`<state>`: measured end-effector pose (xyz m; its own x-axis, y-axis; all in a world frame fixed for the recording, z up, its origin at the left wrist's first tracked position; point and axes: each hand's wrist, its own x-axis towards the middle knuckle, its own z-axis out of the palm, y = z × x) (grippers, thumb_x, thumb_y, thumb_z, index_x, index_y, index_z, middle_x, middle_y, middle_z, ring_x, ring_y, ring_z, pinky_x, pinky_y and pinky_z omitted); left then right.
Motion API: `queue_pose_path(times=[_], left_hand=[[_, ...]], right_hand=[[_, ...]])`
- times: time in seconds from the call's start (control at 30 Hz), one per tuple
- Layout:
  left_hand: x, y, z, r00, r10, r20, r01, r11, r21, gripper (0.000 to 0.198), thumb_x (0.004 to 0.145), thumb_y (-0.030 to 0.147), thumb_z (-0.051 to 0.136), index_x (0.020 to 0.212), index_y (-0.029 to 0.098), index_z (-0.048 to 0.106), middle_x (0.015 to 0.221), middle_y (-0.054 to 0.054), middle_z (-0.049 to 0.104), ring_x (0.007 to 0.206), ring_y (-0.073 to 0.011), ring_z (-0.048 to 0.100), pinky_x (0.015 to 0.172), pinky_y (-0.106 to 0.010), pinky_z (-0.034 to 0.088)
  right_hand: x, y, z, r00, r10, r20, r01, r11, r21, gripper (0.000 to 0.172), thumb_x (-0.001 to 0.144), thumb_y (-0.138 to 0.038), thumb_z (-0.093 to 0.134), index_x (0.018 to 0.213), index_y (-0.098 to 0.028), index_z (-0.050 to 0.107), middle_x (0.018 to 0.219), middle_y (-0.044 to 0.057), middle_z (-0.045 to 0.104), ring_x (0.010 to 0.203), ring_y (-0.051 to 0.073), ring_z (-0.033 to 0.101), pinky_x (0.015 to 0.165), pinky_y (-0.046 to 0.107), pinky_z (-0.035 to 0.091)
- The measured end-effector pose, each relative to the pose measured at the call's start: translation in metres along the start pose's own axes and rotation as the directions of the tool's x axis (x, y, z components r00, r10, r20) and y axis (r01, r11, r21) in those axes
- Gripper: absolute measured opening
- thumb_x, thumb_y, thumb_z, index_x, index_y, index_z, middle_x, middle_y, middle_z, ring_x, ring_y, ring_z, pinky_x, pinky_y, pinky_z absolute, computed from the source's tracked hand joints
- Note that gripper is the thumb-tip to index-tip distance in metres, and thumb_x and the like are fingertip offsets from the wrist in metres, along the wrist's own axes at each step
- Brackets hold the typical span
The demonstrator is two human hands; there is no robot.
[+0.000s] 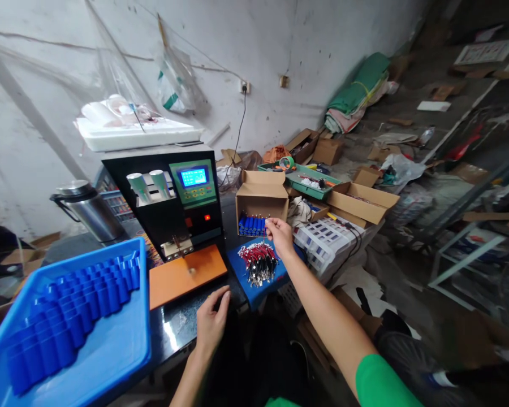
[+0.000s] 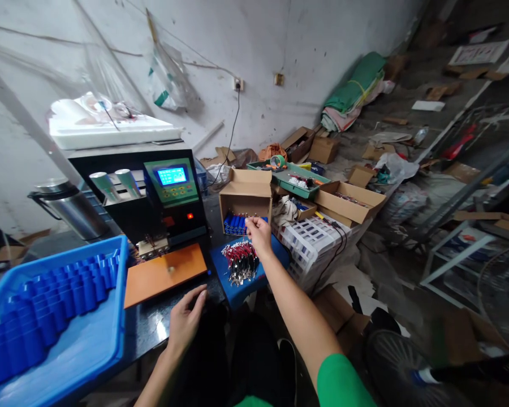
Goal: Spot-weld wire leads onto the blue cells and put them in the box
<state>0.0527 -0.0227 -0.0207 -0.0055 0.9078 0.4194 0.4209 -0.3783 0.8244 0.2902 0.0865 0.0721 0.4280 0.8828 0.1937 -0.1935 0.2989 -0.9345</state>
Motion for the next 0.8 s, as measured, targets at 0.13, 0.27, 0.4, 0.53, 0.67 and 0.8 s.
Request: queue_pose_path(times=[0.13, 0.27, 0.4, 0.53, 0.67, 0.8], left_hand=[[0.003, 0.028, -0.006, 0.966, 0.241, -0.093, -0.228, 0.964, 0.136, 0.023, 0.090, 0.036, 0.060, 0.104, 0.020, 0.070, 0.093, -0.006, 0.074, 0.082, -0.0176, 0.070, 0.076, -0.030, 0.056], [0.012, 0.044, -0.009, 0.917, 0.394, -0.059, -0.337, 0.846, 0.413, 0.026, 0.090, 0.031, 0.062, 0.112, 0.019, 0.067, 0.100, -0.009, 0.073, 0.090, -0.0203, 0.068, 0.081, -0.032, 0.054], [0.016, 0.036, -0.014, 0.905, 0.423, -0.051, -0.336, 0.782, 0.525, 0.020, 0.091, 0.028, 0.061, 0.105, 0.018, 0.069, 0.094, -0.008, 0.075, 0.083, -0.0200, 0.070, 0.077, -0.031, 0.052], [0.008, 0.028, -0.023, 0.953, 0.276, -0.121, -0.217, 0.908, 0.359, 0.018, 0.091, 0.029, 0.059, 0.098, 0.020, 0.072, 0.090, -0.006, 0.076, 0.078, -0.0176, 0.070, 0.077, -0.029, 0.052], [0.001, 0.034, -0.036, 0.959, -0.110, -0.260, 0.101, 0.994, -0.046, 0.025, 0.084, 0.040, 0.065, 0.089, 0.017, 0.073, 0.083, -0.006, 0.075, 0.074, -0.0175, 0.068, 0.071, -0.028, 0.052], [-0.001, 0.041, -0.053, 0.907, -0.368, -0.205, 0.288, 0.896, -0.339, 0.031, 0.075, 0.045, 0.072, 0.079, 0.014, 0.072, 0.068, -0.003, 0.068, 0.062, -0.0137, 0.058, 0.061, -0.025, 0.046]], right_hand=[[-0.041, 0.002, 0.028, 0.994, 0.074, 0.080, -0.075, 0.997, 0.005, 0.031, 0.071, -0.046, 0.071, 0.078, -0.017, 0.063, 0.053, -0.005, 0.052, 0.043, 0.007, 0.041, 0.040, 0.018, 0.032], [-0.079, 0.015, 0.056, 0.980, 0.145, 0.138, -0.152, 0.988, 0.039, 0.029, 0.071, -0.043, 0.071, 0.078, -0.017, 0.063, 0.052, -0.006, 0.053, 0.042, 0.006, 0.042, 0.039, 0.019, 0.031], [-0.104, 0.027, 0.077, 0.967, 0.181, 0.177, -0.193, 0.980, 0.057, 0.027, 0.071, -0.042, 0.071, 0.077, -0.016, 0.064, 0.051, -0.006, 0.052, 0.042, 0.007, 0.042, 0.040, 0.020, 0.032], [-0.117, 0.032, 0.086, 0.957, 0.208, 0.201, -0.223, 0.973, 0.052, 0.029, 0.072, -0.044, 0.071, 0.076, -0.016, 0.063, 0.052, -0.005, 0.053, 0.043, 0.008, 0.043, 0.041, 0.020, 0.032], [-0.127, 0.034, 0.086, 0.935, 0.278, 0.221, -0.294, 0.955, 0.043, 0.034, 0.072, -0.049, 0.071, 0.077, -0.017, 0.063, 0.059, -0.004, 0.055, 0.047, 0.008, 0.044, 0.043, 0.020, 0.033], [-0.143, 0.036, 0.085, 0.836, 0.322, 0.444, -0.360, 0.933, 0.001, 0.036, 0.073, -0.051, 0.071, 0.074, -0.016, 0.064, 0.066, -0.001, 0.059, 0.054, 0.009, 0.050, 0.048, 0.021, 0.038]])
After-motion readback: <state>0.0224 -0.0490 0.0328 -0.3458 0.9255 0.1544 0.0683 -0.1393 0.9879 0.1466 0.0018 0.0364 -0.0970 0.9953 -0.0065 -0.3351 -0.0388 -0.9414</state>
